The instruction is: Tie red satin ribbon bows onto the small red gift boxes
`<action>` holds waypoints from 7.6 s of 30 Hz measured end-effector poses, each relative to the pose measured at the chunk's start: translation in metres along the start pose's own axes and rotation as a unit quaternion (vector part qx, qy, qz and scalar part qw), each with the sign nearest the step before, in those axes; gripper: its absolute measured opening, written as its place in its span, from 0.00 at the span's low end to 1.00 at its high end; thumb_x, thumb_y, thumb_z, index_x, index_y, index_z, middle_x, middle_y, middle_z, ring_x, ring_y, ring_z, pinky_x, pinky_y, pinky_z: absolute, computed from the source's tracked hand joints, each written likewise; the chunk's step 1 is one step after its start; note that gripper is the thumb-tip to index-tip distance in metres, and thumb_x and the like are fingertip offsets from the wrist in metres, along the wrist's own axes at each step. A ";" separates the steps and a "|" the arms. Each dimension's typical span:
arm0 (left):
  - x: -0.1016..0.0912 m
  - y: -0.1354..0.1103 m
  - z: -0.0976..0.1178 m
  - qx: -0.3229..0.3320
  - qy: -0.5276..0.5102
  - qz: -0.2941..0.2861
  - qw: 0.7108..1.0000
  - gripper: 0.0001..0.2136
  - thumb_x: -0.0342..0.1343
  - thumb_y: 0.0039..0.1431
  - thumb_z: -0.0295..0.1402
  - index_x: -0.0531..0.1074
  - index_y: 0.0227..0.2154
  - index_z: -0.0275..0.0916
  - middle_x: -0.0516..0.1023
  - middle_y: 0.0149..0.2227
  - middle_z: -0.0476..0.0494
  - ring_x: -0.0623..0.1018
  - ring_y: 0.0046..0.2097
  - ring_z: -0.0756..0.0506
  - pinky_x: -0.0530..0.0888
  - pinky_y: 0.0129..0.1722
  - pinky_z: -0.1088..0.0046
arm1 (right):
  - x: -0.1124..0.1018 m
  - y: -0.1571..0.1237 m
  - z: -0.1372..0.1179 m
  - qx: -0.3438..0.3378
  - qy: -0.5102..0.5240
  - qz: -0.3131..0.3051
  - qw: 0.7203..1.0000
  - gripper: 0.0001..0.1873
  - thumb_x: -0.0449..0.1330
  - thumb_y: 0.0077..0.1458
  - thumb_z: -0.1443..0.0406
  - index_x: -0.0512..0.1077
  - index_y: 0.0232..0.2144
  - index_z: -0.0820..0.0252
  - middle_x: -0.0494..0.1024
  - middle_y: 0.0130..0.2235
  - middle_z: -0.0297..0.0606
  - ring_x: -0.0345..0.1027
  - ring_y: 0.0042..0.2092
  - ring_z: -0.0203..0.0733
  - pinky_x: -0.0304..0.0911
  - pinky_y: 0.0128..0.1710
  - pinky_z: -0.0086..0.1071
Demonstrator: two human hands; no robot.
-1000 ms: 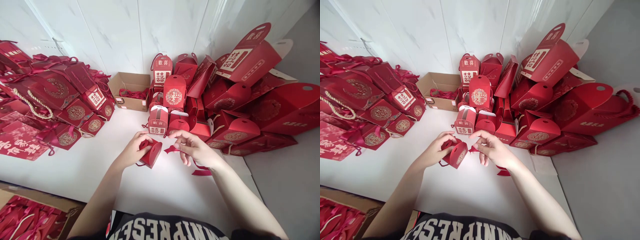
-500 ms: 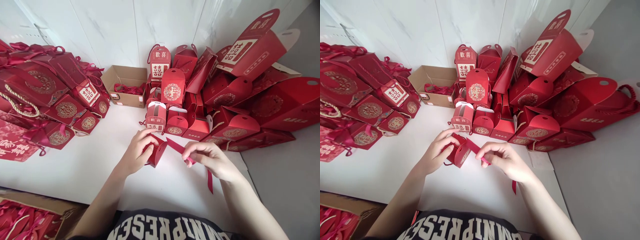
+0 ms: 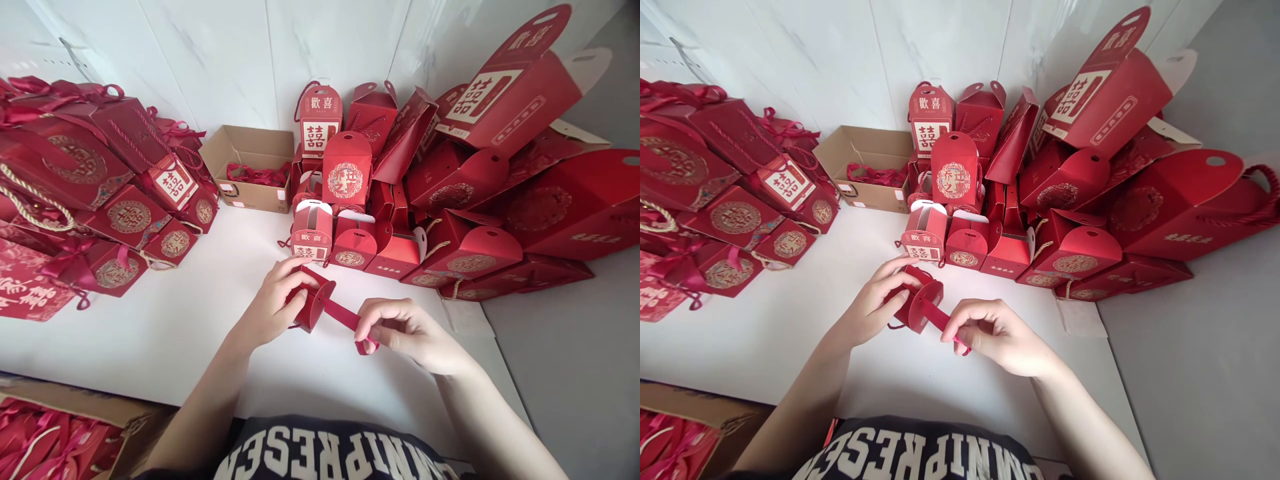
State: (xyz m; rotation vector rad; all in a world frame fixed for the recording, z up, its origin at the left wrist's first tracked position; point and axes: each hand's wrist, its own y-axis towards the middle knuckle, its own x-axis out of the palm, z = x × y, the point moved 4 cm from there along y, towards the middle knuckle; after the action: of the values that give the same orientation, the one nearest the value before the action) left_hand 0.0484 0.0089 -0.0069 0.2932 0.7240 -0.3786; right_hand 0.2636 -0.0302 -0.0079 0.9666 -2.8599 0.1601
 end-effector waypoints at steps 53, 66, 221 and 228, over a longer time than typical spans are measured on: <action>-0.006 0.018 0.005 0.060 0.019 -0.082 0.995 0.12 0.46 0.68 0.35 0.74 0.33 0.41 0.63 0.64 0.45 0.61 0.67 0.40 0.62 0.64 0.61 | -0.005 0.013 0.011 0.014 -0.114 0.019 0.993 0.11 0.56 0.63 0.64 0.77 0.33 0.61 0.74 0.34 0.39 0.69 0.33 0.37 0.70 0.31 0.31; -0.052 0.020 0.028 0.077 0.031 -0.007 0.997 0.09 0.45 0.69 0.32 0.69 0.35 0.40 0.66 0.61 0.43 0.65 0.64 0.44 0.63 0.62 0.65 | 0.008 0.070 -0.014 -0.102 -0.219 0.065 0.968 0.15 0.59 0.62 0.59 0.72 0.51 0.53 0.77 0.51 0.38 0.70 0.52 0.43 0.63 0.54 0.39; -0.040 -0.010 -0.014 -0.108 -0.381 -0.146 0.907 0.19 0.57 0.59 0.43 0.64 0.20 0.35 0.60 0.23 0.50 0.61 0.26 0.52 0.60 0.25 0.75 | -0.041 0.034 -0.010 0.046 -0.138 -0.009 0.989 0.20 0.61 0.59 0.52 0.66 0.25 0.61 0.60 0.25 0.28 0.52 0.27 0.31 0.50 0.27 0.28; -0.042 0.026 0.029 -0.091 -0.341 -0.186 0.917 0.14 0.58 0.60 0.38 0.74 0.23 0.34 0.77 0.45 0.39 0.73 0.30 0.52 0.69 0.28 0.76 | -0.029 0.036 -0.056 -0.058 -0.109 0.012 0.992 0.16 0.63 0.58 0.57 0.70 0.24 0.61 0.70 0.30 0.34 0.60 0.31 0.33 0.59 0.31 0.29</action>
State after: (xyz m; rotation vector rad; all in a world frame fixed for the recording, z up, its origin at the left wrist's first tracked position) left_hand 0.0482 0.0300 0.0460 -0.1646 0.1130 -0.7245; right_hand 0.2685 0.0232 0.0405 0.9825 -3.0362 -0.1156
